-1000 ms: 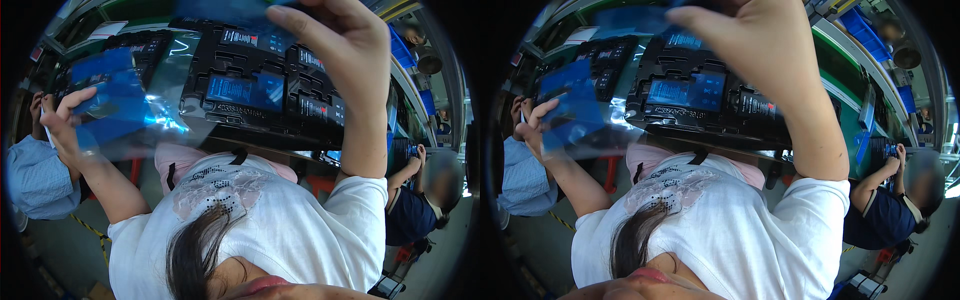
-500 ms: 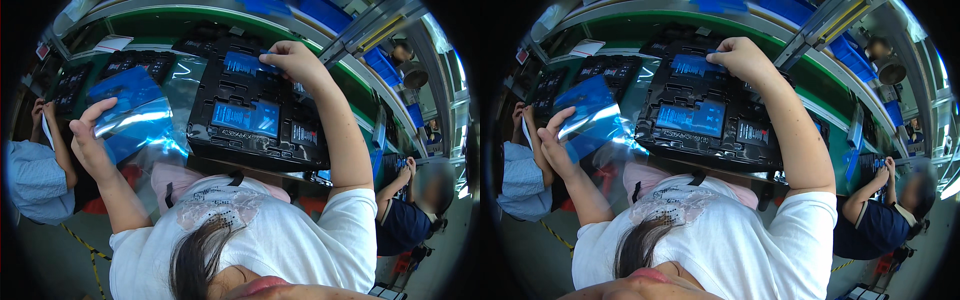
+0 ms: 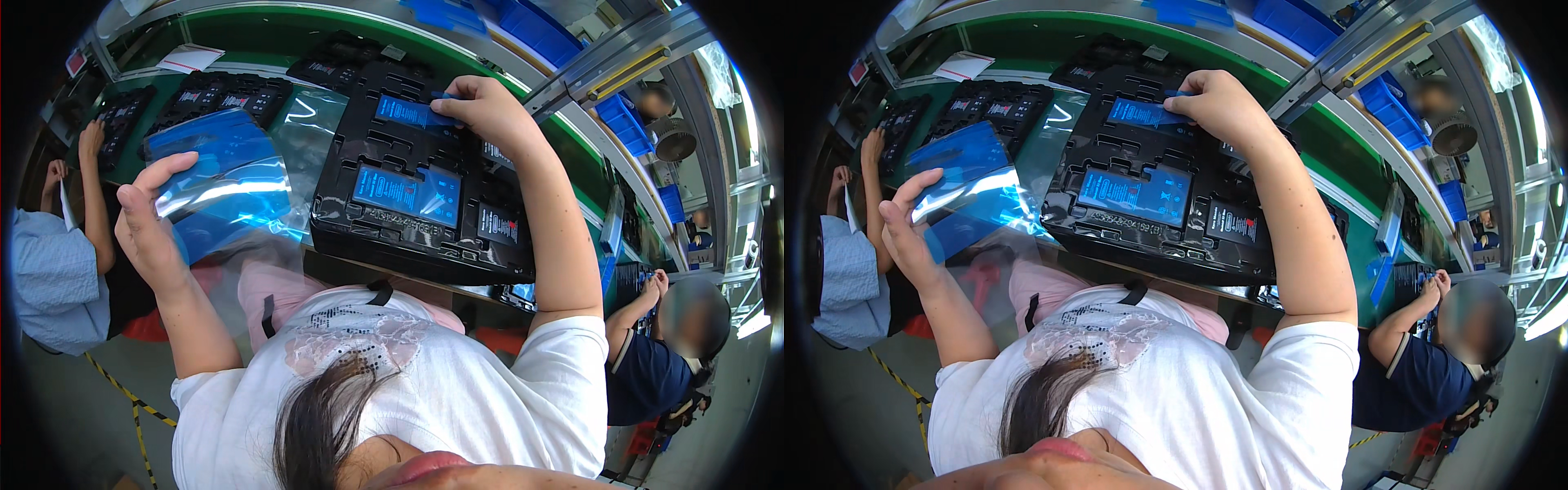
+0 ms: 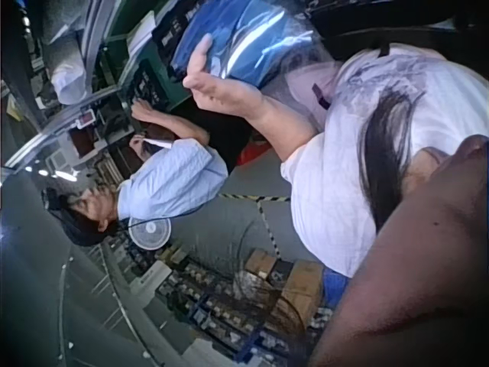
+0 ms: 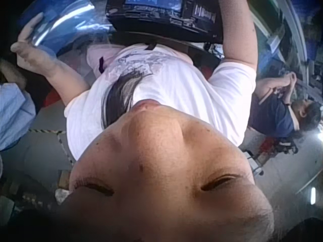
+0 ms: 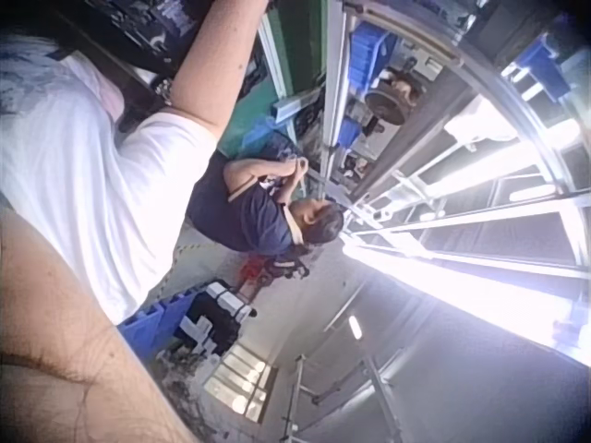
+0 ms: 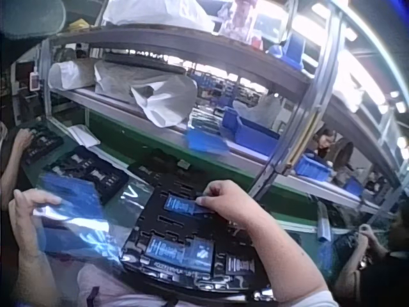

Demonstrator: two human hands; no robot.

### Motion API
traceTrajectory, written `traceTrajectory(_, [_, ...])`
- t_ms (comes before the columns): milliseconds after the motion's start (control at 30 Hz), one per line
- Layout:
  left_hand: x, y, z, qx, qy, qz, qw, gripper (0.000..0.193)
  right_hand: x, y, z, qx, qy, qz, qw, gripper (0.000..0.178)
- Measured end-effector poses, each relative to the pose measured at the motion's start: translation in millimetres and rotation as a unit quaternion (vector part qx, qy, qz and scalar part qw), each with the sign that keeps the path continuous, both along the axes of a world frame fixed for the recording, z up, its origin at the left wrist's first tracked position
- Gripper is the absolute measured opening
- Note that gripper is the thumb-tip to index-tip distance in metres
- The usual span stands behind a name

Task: Applying protective blue films to electronic components in a tray.

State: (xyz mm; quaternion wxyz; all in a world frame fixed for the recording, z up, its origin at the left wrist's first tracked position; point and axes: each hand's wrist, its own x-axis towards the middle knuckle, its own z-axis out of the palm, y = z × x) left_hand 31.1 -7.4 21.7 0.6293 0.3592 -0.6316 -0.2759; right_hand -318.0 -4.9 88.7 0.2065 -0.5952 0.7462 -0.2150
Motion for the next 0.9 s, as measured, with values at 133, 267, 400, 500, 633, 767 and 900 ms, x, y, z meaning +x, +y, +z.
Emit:
traceTrajectory(133, [1,0,-2,0.020,0.022,-0.037,0.999,0.066,0,3,1,0.001,-0.004,-0.005,1.000,0.023])
traceTrajectory(267, [5,-2,-5,0.016,0.028,-0.047,0.998,0.066,3,2,0,-0.006,0.007,0.010,1.000,0.023])
traceTrajectory(400, [6,-1,-5,0.014,0.033,-0.067,0.997,0.066,2,2,-2,-0.011,0.014,0.017,1.000,0.023])
traceTrajectory(500, [1,4,-2,0.053,0.063,-0.072,0.994,0.065,3,4,-3,-0.022,0.031,0.017,0.999,0.024])
traceTrajectory(633, [1,2,-2,0.019,0.060,-0.087,0.994,0.063,-1,4,-9,-0.049,0.075,0.045,0.995,0.027])
traceTrajectory(767, [8,1,0,-0.018,0.026,-0.058,0.998,0.064,23,15,2,-0.094,0.286,0.014,0.953,0.036])
traceTrajectory(900, [6,0,1,-0.061,0.003,-0.053,0.997,0.057,16,26,7,-0.307,0.347,-0.029,0.886,0.046])
